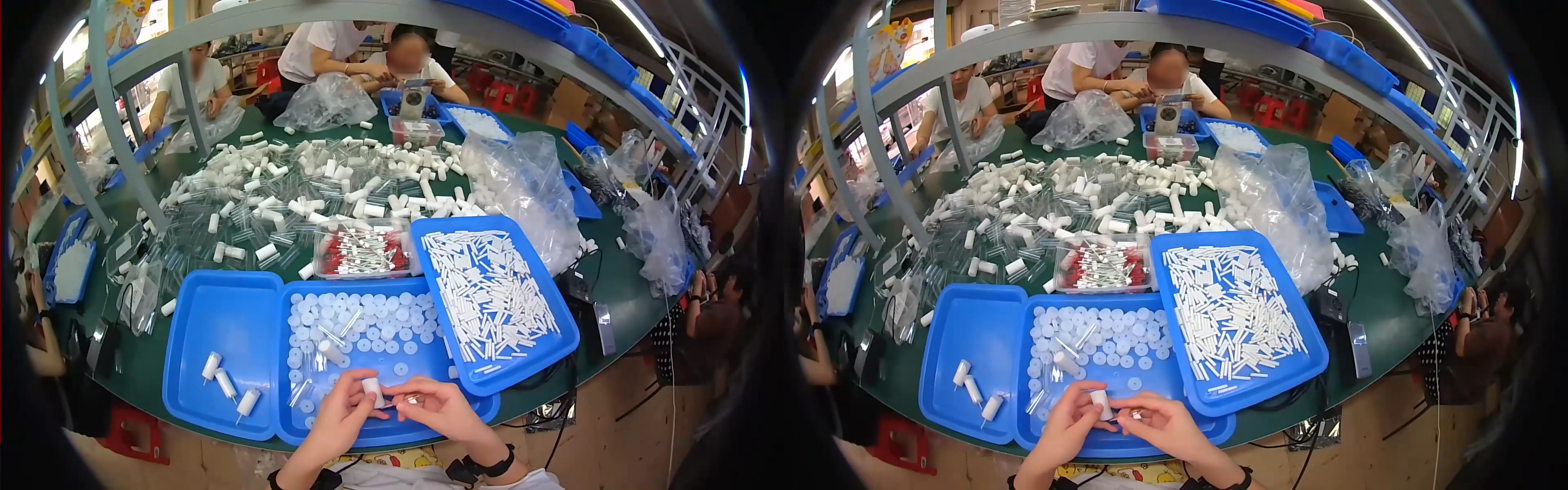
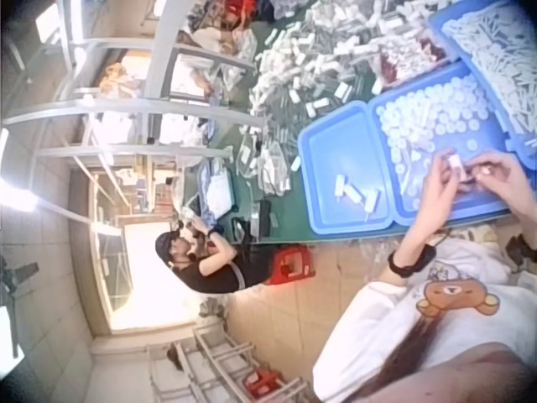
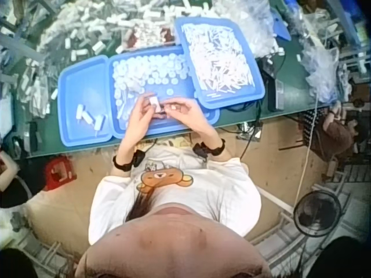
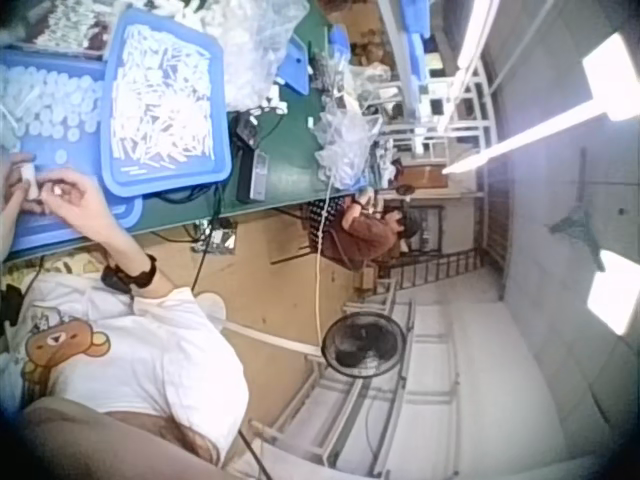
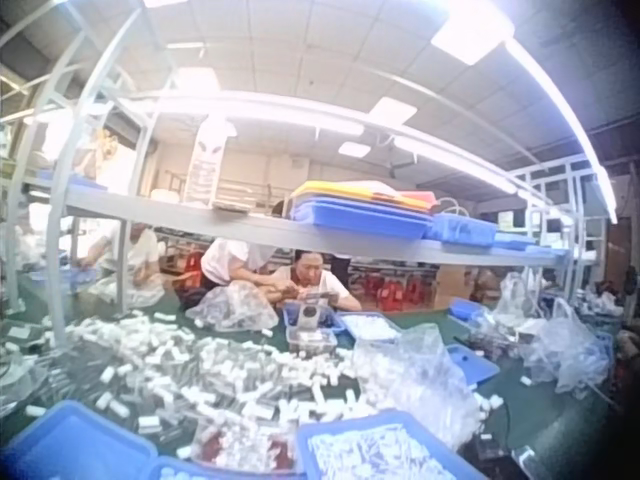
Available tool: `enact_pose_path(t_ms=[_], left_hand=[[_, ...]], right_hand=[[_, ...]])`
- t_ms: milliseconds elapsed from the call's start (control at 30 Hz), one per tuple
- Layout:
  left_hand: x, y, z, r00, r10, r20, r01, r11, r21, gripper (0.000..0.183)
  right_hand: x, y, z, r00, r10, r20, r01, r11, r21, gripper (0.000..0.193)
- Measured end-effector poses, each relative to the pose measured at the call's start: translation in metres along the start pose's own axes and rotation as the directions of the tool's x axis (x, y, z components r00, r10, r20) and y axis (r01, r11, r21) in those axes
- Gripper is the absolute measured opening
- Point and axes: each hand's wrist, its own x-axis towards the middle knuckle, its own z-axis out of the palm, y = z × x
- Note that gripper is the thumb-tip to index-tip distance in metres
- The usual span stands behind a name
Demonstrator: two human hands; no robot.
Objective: Manually assembling small white cylindrical parts with blue and red components in a factory setting.
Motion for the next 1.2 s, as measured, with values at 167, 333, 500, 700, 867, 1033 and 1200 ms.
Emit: enact_pose_path(t_ms=[167,333,500,700,867,1033,1200], left_hand=[[-0.001,0.004,0.002,1.0,0.004,-0.012,-0.004,1.0,0.019,0.032],[-0.001,0.005,0.0,0.999,-0.011,-0.041,0.014,0.995,0.096,0.032],[-0.002,0.008,0.004,0.998,0.007,-0.062,-0.008,1.0,-0.008,0.033],[-0.002,0.006,0.002,0.999,-0.023,-0.037,0.022,0.999,-0.032,0.033],[-0.002,-0.001,-0.001,0.999,-0.038,0.015,0.038,0.999,0.017,0.034],[-0.002,0.001,-0.001,0.999,-0.041,0.031,0.04,0.999,0.014,0.035],[-0.004,0.003,-0.001,0.999,-0.042,0.015,0.041,0.999,0.014,0.034]], right_hand=[[-0.001,-0.005,0.003,1.0,-0.021,0.018,0.018,0.99,0.14,0.029],[-0.001,-0.001,0.0,0.999,0.032,-0.027,-0.03,0.997,0.075,0.03],[-0.001,-0.005,0.002,0.999,0.032,-0.032,-0.031,0.999,0.025,0.033],[0.0,-0.009,0.008,0.994,0.038,-0.101,-0.032,0.998,0.062,0.029],[-0.002,-0.005,0.003,0.993,0.057,-0.099,-0.053,0.998,0.043,0.027],[0.0,0.006,0.005,0.951,-0.264,-0.162,0.239,0.958,-0.158,0.018],[-0.004,0.0,0.01,0.971,-0.216,-0.101,0.195,0.964,-0.182,0.017]])
